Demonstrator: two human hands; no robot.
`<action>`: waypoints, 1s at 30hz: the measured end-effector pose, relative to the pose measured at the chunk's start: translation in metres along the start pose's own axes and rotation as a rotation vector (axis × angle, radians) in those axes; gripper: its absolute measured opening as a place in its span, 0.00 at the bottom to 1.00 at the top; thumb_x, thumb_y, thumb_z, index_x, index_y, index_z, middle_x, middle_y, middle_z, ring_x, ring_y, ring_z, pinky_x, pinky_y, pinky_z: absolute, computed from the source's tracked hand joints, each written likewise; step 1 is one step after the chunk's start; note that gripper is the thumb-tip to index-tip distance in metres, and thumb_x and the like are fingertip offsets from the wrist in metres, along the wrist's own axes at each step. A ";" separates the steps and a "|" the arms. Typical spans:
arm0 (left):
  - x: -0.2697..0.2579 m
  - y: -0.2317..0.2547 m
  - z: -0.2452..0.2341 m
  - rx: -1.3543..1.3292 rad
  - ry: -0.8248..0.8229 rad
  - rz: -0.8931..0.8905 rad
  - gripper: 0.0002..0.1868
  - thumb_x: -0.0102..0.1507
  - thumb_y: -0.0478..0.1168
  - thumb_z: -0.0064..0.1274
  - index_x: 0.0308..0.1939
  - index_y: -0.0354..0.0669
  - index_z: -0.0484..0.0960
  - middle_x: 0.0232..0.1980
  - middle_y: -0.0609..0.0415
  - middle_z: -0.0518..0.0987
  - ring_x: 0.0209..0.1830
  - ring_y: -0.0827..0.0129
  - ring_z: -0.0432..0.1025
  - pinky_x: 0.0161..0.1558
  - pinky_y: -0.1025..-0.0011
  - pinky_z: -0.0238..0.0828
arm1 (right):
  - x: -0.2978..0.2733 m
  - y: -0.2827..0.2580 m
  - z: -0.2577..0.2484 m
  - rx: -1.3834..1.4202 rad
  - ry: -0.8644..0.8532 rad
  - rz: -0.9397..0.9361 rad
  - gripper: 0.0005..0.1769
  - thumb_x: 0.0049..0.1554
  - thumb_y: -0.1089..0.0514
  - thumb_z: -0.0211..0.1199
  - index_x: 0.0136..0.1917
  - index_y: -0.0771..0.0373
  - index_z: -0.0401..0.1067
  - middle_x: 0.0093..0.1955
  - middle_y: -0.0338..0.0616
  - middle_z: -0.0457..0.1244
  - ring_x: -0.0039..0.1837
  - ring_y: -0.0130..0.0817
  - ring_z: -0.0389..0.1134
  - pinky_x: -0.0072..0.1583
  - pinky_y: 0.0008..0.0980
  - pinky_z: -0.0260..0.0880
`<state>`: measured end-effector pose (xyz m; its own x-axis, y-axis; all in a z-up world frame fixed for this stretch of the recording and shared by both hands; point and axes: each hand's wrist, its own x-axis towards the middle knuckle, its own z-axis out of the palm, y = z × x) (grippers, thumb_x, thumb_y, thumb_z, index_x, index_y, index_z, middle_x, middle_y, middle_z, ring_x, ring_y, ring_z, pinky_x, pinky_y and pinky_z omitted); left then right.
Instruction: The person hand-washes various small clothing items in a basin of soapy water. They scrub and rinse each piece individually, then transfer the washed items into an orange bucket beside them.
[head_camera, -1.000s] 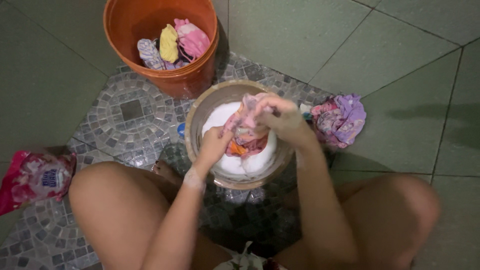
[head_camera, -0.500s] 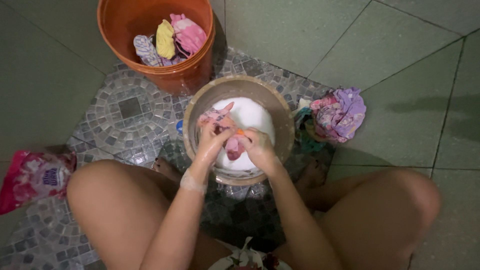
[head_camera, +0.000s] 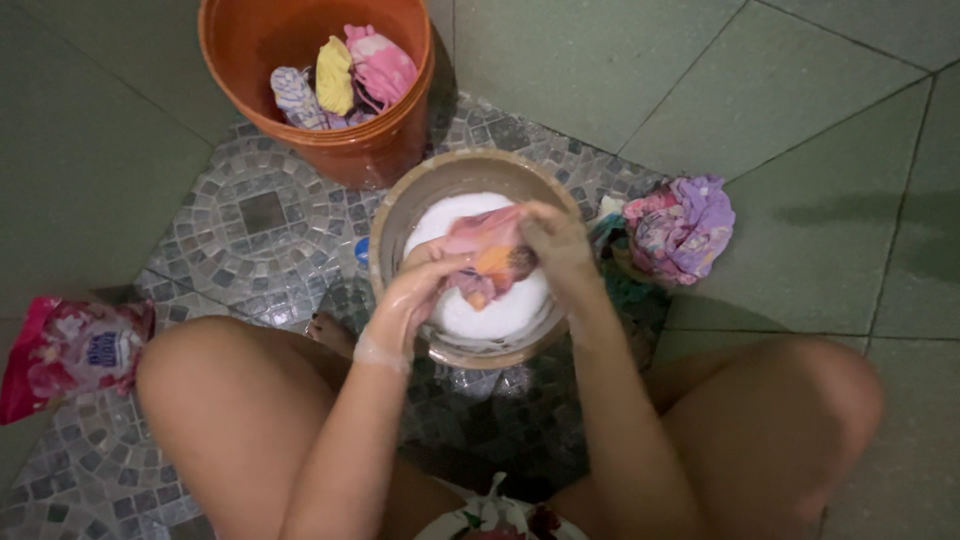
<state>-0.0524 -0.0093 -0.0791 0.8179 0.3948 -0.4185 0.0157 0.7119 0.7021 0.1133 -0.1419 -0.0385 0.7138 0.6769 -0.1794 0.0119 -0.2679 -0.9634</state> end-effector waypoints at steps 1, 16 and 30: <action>0.002 -0.001 -0.001 0.020 -0.024 -0.034 0.13 0.60 0.30 0.58 0.49 0.30 0.82 0.43 0.46 0.86 0.36 0.67 0.81 0.41 0.72 0.79 | -0.003 -0.009 -0.002 0.006 -0.047 -0.143 0.12 0.64 0.55 0.59 0.54 0.65 0.76 0.48 0.35 0.66 0.49 0.27 0.68 0.53 0.27 0.70; 0.012 -0.027 -0.031 0.187 0.337 0.090 0.09 0.56 0.34 0.65 0.36 0.31 0.84 0.30 0.50 0.84 0.26 0.69 0.76 0.28 0.74 0.72 | 0.013 0.030 -0.016 -0.159 0.215 -0.227 0.17 0.67 0.52 0.53 0.50 0.66 0.77 0.41 0.45 0.69 0.43 0.31 0.68 0.47 0.32 0.68; 0.008 -0.009 -0.021 -0.143 0.044 0.111 0.18 0.63 0.39 0.53 0.52 0.28 0.80 0.50 0.44 0.83 0.49 0.63 0.78 0.54 0.69 0.75 | 0.027 0.026 -0.057 -0.032 0.196 -0.242 0.13 0.64 0.53 0.65 0.48 0.67 0.77 0.43 0.38 0.67 0.45 0.26 0.67 0.49 0.30 0.68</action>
<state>-0.0584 -0.0005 -0.1012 0.7841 0.4984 -0.3699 -0.1578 0.7364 0.6579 0.1725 -0.1699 -0.0570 0.8092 0.5792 0.0989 0.2176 -0.1390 -0.9661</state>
